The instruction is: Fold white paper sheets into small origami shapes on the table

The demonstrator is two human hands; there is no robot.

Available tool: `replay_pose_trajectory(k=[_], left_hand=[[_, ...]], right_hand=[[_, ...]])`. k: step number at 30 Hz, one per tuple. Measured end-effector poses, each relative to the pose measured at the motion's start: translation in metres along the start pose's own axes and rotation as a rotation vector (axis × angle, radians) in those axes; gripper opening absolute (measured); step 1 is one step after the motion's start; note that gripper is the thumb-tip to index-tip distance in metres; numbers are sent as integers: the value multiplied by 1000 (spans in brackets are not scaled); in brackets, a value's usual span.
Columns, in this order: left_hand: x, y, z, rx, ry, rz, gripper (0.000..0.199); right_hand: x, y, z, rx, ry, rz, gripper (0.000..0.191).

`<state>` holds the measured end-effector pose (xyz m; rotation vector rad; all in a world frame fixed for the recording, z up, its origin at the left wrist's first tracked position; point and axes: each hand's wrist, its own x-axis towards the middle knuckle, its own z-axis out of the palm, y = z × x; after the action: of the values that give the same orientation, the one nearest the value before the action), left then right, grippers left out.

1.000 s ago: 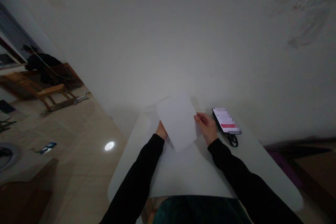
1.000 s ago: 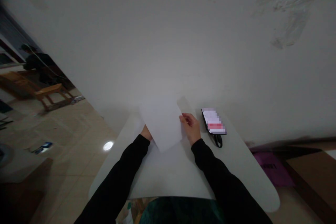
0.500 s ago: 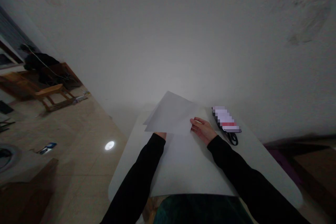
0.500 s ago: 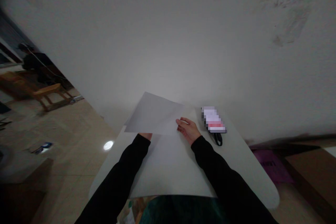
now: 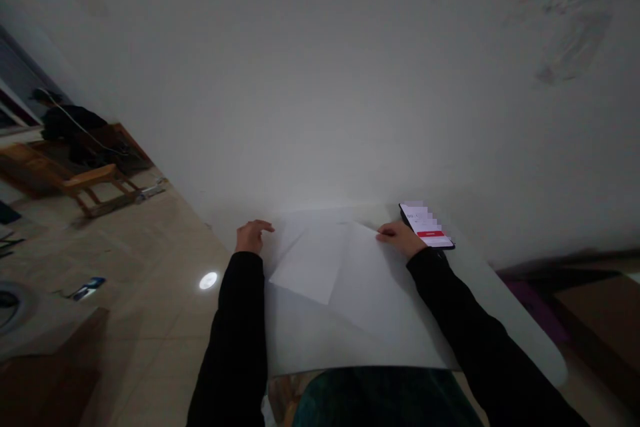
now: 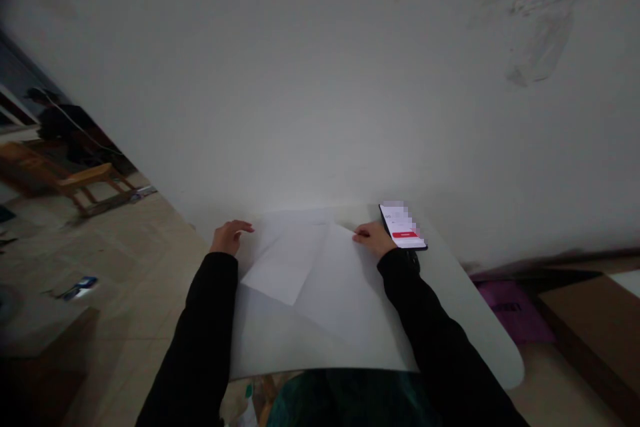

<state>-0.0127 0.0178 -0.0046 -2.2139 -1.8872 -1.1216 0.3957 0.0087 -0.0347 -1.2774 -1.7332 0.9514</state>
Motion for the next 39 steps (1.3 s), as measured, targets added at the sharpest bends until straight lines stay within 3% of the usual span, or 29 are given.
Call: replay_pose_trajectory(k=[2, 4, 8, 12, 15, 18, 27, 34, 39], left_hand=[[1, -13, -9, -45, -1, -65, 37], [5, -6, -13, -121, 48, -64, 38], [6, 52, 11, -245, -48, 67, 38], [-6, 107, 54, -527, -373, 231, 31], [-13, 115, 69, -482, -532, 193, 32], [-14, 111, 67, -499, -655, 141, 30], [-20, 130, 57, -707, -766, 57, 31], [-26, 133, 61, -961, -953, -84, 31], [-28, 134, 61, -1009, -1072, -122, 31]], right_hand=[[-1, 0, 5, -179, -41, -58, 9], [-4, -5, 12, -389, -52, -130, 10], [-14, -20, 26, -780, -34, -257, 12], [-17, -29, 30, -947, -22, -419, 9], [-14, -31, 29, -926, 8, -490, 8], [-13, -31, 29, -868, 16, -464, 9], [-19, -45, 41, -307, -101, -332, 17], [-24, -53, 43, -110, -199, -276, 20], [-25, -55, 40, -110, -225, -279, 20]])
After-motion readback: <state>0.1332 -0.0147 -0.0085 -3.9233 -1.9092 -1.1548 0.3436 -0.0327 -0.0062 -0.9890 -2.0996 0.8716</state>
